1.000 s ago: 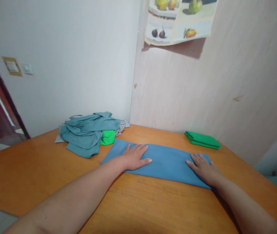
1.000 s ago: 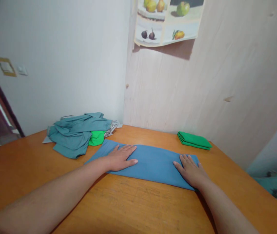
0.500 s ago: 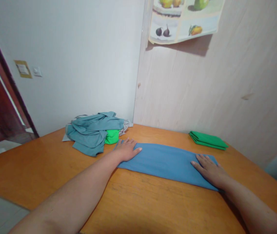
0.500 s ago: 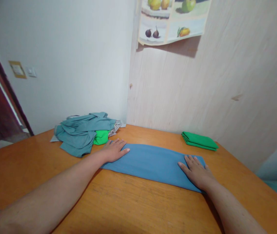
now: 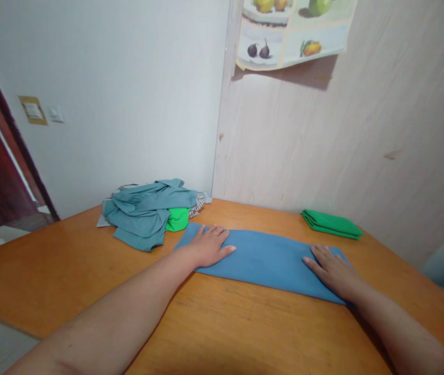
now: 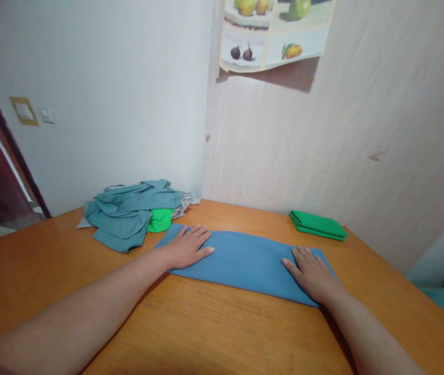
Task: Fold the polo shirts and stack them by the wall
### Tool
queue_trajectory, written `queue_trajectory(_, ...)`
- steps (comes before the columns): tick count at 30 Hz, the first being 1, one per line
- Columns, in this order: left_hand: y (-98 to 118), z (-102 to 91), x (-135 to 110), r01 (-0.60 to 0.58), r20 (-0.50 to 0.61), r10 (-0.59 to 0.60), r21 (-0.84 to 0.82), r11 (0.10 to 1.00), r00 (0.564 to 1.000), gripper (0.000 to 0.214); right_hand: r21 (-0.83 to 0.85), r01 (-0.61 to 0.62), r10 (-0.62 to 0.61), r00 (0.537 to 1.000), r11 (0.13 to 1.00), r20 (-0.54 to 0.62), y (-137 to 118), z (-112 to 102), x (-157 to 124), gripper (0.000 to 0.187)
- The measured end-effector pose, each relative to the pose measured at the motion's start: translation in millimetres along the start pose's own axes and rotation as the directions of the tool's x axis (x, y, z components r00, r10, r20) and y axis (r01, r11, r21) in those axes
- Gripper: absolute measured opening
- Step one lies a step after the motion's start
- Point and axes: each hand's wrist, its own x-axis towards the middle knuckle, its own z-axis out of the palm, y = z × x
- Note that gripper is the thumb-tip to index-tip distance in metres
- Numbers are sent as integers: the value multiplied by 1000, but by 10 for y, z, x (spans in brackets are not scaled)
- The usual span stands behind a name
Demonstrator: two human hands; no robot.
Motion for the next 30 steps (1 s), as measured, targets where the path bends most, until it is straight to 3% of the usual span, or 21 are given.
queue_trajectory(3,-31,27,12,17,43,-17,-7,1000,999,86,-11,-23,24,999,1000,48,-7,37,-2,80)
queue_trajectory(12,-63,36,26,17,38,-17,3,1000,999,86,4,-35,34,997,999,69,10,39,20,83)
queue_trajectory(22,-83,44,60,6,32,-6,21,1000,999,88,-10,-77,77,990,997,114,-165,-119,-25,84)
queue_trajectory(26,-35,1,-31,-2,51,1,31,1000,999,90,7,-104,103,988,995,118,-222,-162,-142,84)
queue_trajectory(30,23,-34,-276,-20,52,17,42,999,998,89,32,-106,102,989,994,110,-286,-215,-396,84)
